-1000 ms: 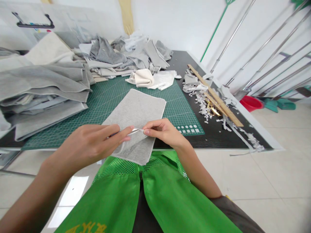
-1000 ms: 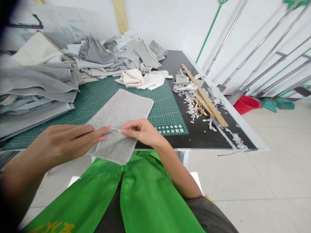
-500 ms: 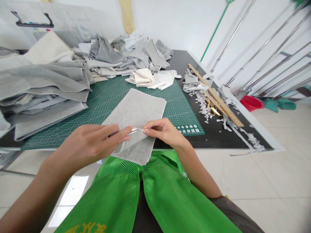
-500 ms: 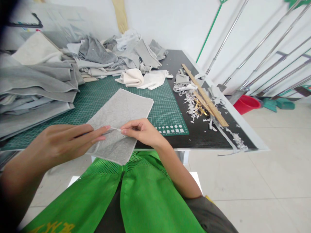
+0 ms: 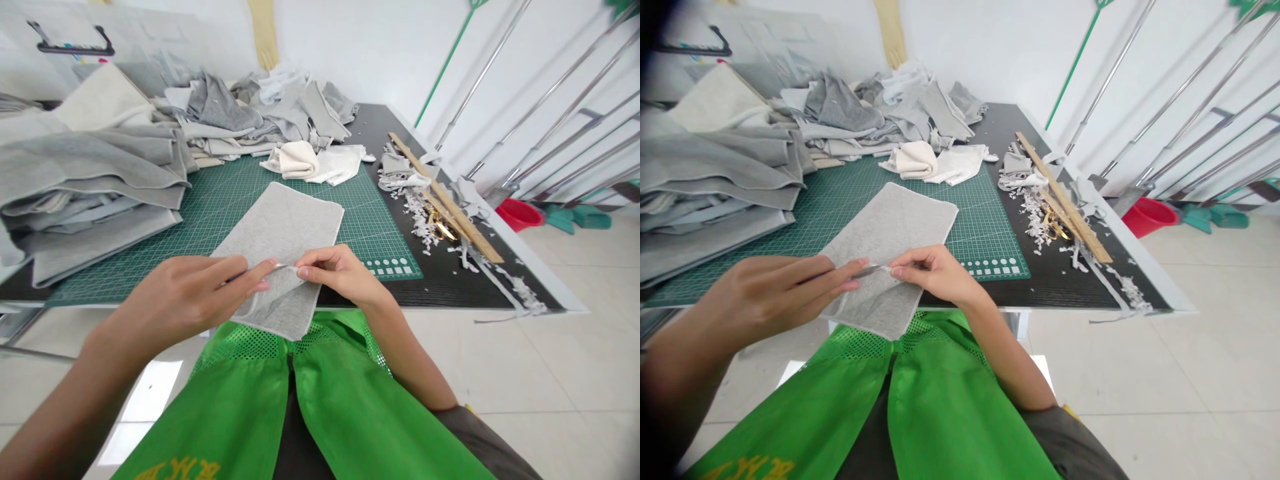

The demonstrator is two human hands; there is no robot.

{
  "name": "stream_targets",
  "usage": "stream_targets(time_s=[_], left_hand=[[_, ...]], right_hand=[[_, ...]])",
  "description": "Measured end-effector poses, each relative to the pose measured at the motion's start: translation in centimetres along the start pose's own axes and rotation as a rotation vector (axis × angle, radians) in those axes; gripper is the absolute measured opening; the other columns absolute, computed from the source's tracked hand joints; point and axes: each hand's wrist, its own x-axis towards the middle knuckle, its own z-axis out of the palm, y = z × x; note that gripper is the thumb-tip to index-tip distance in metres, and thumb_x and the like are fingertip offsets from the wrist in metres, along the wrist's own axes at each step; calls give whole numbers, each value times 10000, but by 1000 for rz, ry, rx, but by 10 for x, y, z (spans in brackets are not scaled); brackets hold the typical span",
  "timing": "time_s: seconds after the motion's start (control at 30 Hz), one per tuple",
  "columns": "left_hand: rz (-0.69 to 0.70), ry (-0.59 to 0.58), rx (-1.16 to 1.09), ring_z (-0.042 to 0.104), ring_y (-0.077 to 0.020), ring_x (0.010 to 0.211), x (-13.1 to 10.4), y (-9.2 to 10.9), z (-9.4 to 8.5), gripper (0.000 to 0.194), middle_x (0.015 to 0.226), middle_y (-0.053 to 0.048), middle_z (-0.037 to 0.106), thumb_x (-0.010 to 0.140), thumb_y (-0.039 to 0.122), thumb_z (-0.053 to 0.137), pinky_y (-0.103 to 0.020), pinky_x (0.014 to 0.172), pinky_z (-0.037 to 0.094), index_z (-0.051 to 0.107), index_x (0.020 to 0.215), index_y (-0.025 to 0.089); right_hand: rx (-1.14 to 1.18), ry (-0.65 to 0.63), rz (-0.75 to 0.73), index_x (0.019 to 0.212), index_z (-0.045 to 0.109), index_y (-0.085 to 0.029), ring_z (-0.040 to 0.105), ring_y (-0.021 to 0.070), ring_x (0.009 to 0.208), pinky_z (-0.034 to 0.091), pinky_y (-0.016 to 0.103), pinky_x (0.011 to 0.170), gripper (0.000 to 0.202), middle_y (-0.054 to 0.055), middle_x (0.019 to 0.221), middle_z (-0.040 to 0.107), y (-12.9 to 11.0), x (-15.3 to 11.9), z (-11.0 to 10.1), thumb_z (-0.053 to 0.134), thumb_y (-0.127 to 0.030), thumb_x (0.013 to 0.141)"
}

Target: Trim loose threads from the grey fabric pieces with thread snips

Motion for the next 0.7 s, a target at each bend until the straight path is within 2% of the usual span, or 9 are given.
stream_targets(time_s=[0.1, 0.27, 0.6, 0.7], left_hand=[[63, -41, 134, 557, -101, 609, 0, 1, 0, 419, 764, 47, 615, 984, 266, 573, -262, 534, 396, 511, 1394, 208], [79, -52, 141, 553, -106, 601, 2, 3, -3, 403, 742, 46, 571, 972, 237, 589, -285, 530, 416, 528, 1364, 166], [54, -46, 149, 530, -100, 595, 1, 3, -2, 399, 758, 44, 586, 977, 238, 585, -274, 536, 416, 522, 1368, 186], [-13, -41, 34, 521, -88, 600, 0, 2, -3, 425, 784, 55, 606, 954, 228, 628, -258, 548, 415, 536, 1369, 220]], right_hand=[[-18, 1, 2, 819, 774, -185, 604, 118, 693, 478, 260, 693, 182, 10, 770, 736, 0, 0, 0, 790, -360, 773], [-7, -9, 3, 817, 776, -191, 605, 115, 690, 479, 257, 700, 147, 6, 765, 738, -1, 0, 0, 785, -333, 780], [-7, -1, 6, 811, 772, -185, 598, 117, 689, 471, 258, 693, 167, 8, 755, 726, 0, 0, -1, 790, -347, 777], [-8, 5, 15, 809, 771, -181, 594, 120, 691, 470, 263, 693, 170, 9, 751, 722, -1, -1, 0, 790, -346, 774]])
